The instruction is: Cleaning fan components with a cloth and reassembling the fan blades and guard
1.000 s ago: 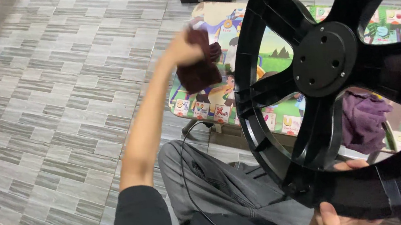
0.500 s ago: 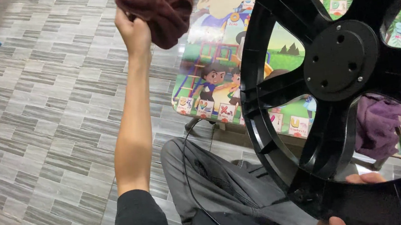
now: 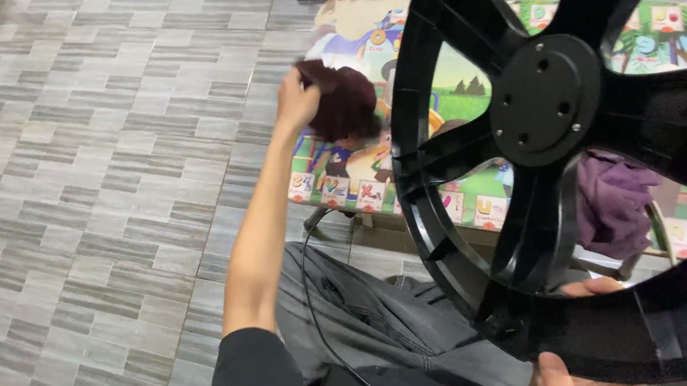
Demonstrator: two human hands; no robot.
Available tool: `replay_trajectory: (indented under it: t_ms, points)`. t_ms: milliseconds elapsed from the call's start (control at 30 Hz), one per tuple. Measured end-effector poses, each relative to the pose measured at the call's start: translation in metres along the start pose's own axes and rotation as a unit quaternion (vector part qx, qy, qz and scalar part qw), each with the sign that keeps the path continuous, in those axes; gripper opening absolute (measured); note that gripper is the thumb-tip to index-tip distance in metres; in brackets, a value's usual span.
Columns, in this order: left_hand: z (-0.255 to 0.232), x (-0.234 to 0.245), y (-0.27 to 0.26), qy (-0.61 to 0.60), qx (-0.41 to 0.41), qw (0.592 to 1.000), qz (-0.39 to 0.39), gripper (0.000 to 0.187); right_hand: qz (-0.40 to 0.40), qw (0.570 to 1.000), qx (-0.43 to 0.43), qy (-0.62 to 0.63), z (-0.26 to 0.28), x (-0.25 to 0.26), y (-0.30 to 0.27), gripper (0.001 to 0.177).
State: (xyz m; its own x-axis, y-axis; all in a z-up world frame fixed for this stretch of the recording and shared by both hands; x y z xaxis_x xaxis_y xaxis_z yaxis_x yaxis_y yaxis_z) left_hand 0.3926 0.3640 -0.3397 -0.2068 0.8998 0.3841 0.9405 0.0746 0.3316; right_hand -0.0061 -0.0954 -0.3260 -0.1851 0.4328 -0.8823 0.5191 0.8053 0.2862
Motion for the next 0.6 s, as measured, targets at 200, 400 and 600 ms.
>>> replay_trajectory:
  t_ms: [200,400,600]
  points:
    - [-0.032,-0.021,-0.049,0.233,-0.099,0.939,0.231,0.041,0.037,0.843,0.266,-0.465,-0.035,0.009,0.009,0.048]
    - [-0.208,-0.036,-0.09,0.478,-0.112,0.833,0.256,0.033,-0.027,0.381,0.493,-0.782,-0.059,-0.021,0.036,0.094]
    - [-0.331,-0.066,-0.135,0.347,-0.243,0.891,0.161,0.019,-0.055,0.163,0.512,-0.842,-0.059,-0.072,0.06,0.11]
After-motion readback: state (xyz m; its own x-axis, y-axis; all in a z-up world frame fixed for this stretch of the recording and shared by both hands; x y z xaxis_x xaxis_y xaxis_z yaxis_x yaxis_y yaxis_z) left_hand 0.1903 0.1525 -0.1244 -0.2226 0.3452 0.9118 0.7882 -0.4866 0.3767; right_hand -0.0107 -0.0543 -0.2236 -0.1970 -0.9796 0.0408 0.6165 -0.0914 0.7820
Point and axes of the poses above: each hand's wrist, its own y-axis towards the middle knuckle, its own x-axis out of the back of the hand, z = x × y, the point moved 6 cm from there along y, towards the middle knuckle, and after that the axes turned 11 degrees about z, right-handed, at the moved point
